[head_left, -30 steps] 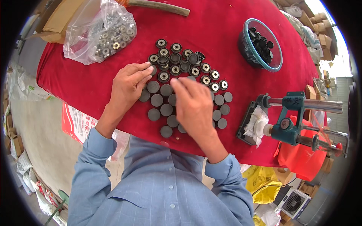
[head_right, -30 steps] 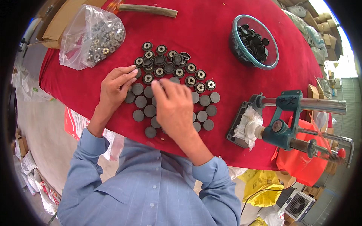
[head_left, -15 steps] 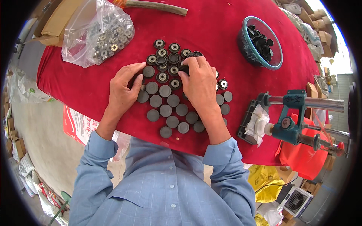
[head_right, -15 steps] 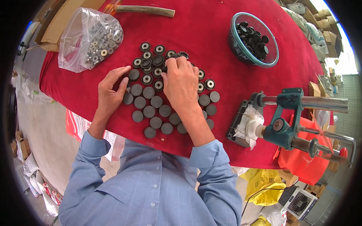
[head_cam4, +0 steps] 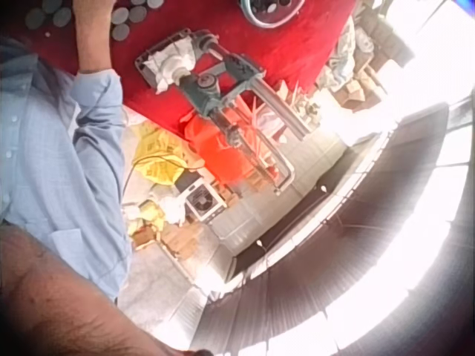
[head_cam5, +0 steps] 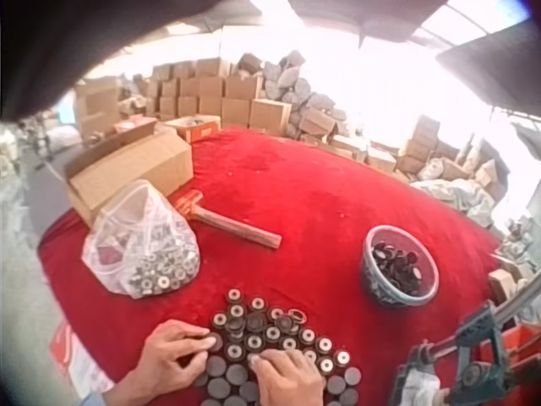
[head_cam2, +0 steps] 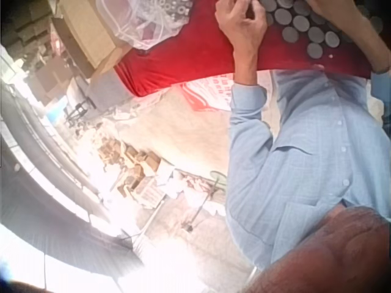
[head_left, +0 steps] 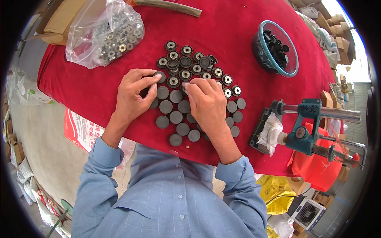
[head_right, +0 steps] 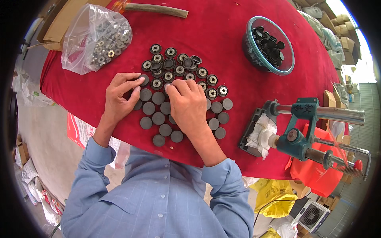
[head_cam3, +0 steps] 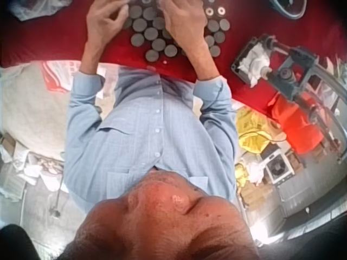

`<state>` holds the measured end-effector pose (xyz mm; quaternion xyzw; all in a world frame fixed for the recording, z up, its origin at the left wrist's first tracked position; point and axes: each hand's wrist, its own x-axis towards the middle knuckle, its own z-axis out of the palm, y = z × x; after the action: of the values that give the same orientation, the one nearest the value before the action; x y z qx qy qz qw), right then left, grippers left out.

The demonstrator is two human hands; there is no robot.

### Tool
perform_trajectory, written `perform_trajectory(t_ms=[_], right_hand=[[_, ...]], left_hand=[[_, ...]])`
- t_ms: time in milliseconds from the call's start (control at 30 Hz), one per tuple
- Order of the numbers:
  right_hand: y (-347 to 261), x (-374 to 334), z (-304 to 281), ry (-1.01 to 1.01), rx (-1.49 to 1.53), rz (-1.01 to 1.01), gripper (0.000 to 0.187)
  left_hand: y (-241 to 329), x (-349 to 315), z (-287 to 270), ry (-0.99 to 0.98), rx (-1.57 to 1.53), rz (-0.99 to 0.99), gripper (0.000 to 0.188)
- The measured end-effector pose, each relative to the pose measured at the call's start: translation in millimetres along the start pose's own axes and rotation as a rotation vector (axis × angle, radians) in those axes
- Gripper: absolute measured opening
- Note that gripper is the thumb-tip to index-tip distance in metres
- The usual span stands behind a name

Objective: The person sorts a pile of small, round, dark grey objects on a red table. They pick up the items one by one, inspect them, and arrange them into a neat grid pattern. A green mechanical press and a bowl of similar items are visible on the table but are not used during the clip.

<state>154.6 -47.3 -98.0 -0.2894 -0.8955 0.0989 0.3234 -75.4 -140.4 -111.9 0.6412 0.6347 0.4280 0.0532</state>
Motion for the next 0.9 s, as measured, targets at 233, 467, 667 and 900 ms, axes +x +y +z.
perform_trajectory(t_ms=[233,467,667,900], right_hand=[[-8,-11,-5,-0.050,-0.128,-0.095,0.027],[-24,-26,-4,-0.049,-0.255,-0.042,0.037],[-30,-30,-8,-0.081,-0.316,-0.049,0.038],[7,3,-19,0.024,-0.027,0.082,0.028]], left_hand=[[1,16,-1,0.039,0.028,-0.005,0.037],[2,52,18,-0.106,0.161,0.101,0.042],[-3,55,24,-0.112,0.189,0.148,0.033],[4,54,15,-0.106,-0.192,-0.104,0.033]])
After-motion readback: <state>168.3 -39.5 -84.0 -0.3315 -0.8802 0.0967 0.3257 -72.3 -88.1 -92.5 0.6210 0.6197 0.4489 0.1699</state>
